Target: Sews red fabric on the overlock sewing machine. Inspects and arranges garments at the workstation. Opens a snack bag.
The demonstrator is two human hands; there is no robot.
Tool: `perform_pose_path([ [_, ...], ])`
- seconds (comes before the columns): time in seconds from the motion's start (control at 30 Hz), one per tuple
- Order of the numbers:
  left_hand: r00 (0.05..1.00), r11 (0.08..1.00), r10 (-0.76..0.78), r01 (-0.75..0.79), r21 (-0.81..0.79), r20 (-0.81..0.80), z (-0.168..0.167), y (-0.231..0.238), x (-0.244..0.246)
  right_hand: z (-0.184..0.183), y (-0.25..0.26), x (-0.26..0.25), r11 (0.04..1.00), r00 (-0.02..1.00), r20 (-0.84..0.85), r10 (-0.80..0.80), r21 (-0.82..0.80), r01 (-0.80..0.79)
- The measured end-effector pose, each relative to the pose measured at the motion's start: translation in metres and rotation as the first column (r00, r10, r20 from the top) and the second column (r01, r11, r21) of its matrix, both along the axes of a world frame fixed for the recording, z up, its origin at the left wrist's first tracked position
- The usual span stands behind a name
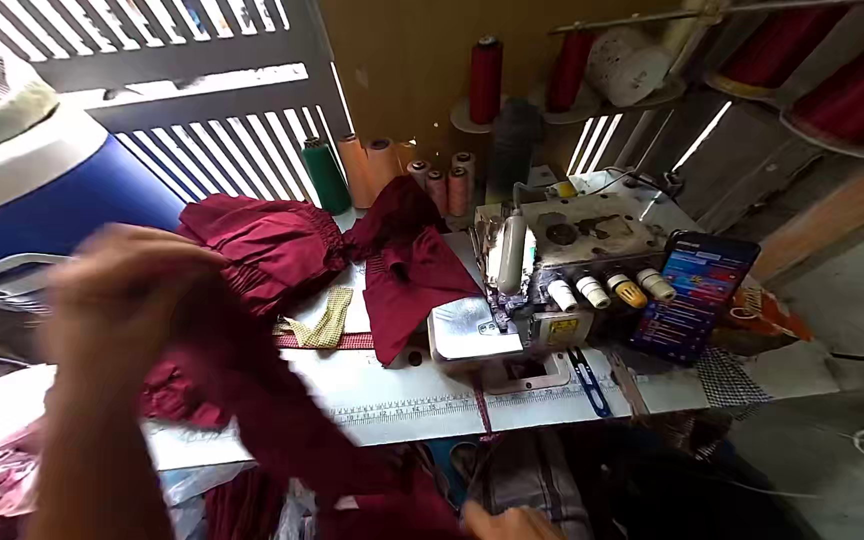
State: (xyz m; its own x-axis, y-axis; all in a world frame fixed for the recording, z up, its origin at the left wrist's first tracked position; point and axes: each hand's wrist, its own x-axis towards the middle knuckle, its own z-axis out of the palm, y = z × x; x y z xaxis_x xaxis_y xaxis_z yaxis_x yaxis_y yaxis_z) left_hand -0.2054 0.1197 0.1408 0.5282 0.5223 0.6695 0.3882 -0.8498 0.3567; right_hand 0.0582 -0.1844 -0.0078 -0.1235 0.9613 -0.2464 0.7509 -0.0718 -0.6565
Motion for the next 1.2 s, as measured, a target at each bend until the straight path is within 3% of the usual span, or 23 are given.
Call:
perform_pose_path([
  [0.07,0.984,0.988,-0.14,0.133,-0.073,-0.111,-0.051,-0.011,0.054,-0.011,-0.004,0.031,0.956,0.984,0.174,0.044,-0.295,0.01],
  [0.1,0.962,0.962,-0.235,0.211,-0.171,-0.14,-0.082,-0.021,0.076,-0.017,-0.007,0.047,0.958,0.984,0.176,0.018,-0.286,0.034],
  [0.17,0.903,0.876,-0.416,0.366,-0.314,-0.111,-0.126,-0.051,0.113,-0.021,-0.006,0.068,0.987,0.982,0.097,-0.16,0.048,0.156],
  [0.2,0.875,0.842,-0.475,0.419,-0.339,-0.099,-0.136,-0.067,0.126,-0.02,0.002,0.07,0.938,0.968,0.016,-0.252,0.249,0.24],
  [0.27,0.836,0.809,-0.541,0.487,-0.328,-0.093,-0.139,-0.091,0.145,-0.022,0.031,0.069,0.79,0.941,-0.175,-0.289,0.512,0.338],
  [0.3,0.826,0.802,-0.557,0.508,-0.315,-0.088,-0.135,-0.097,0.15,-0.024,0.046,0.067,0.751,0.931,-0.283,-0.232,0.556,0.356],
  [0.37,0.813,0.791,-0.576,0.527,-0.311,-0.087,-0.12,-0.099,0.155,-0.027,0.063,0.06,0.75,0.841,-0.532,-0.098,0.516,0.414],
  [0.43,0.812,0.793,-0.575,0.522,-0.314,-0.103,-0.099,-0.087,0.161,-0.021,0.068,0.056,0.771,0.746,-0.664,-0.056,0.446,0.454],
  [0.53,0.825,0.828,-0.522,0.429,-0.36,-0.217,-0.096,-0.062,0.178,-0.023,0.081,0.054,0.724,0.674,-0.704,-0.224,0.343,0.599],
  [0.63,0.912,0.924,-0.309,0.221,-0.311,-0.27,-0.121,-0.046,0.198,-0.051,0.103,0.059,0.635,0.572,-0.733,-0.368,0.251,0.731],
  [0.73,0.985,0.971,-0.066,0.026,-0.239,-0.16,-0.13,-0.059,0.206,-0.055,0.099,0.058,0.6,0.553,-0.75,-0.362,0.266,0.754],
  [0.83,0.983,0.989,0.101,-0.115,-0.089,-0.154,-0.139,-0.092,0.205,-0.05,0.086,0.052,0.596,0.562,-0.766,-0.313,0.302,0.744],
  [1.0,0.973,0.991,0.122,-0.131,-0.034,-0.195,-0.159,-0.145,0.204,-0.034,0.076,0.071,0.763,0.77,-0.608,-0.192,0.401,0.507],
  [1.1,0.976,0.988,0.122,-0.136,-0.067,-0.178,-0.166,-0.142,0.21,-0.03,0.081,0.082,0.791,0.713,-0.669,-0.209,0.313,0.526],
  [1.2,0.978,0.985,0.125,-0.142,-0.099,-0.167,-0.165,-0.132,0.216,-0.03,0.083,0.08,0.711,0.684,-0.665,-0.299,0.323,0.625],
])
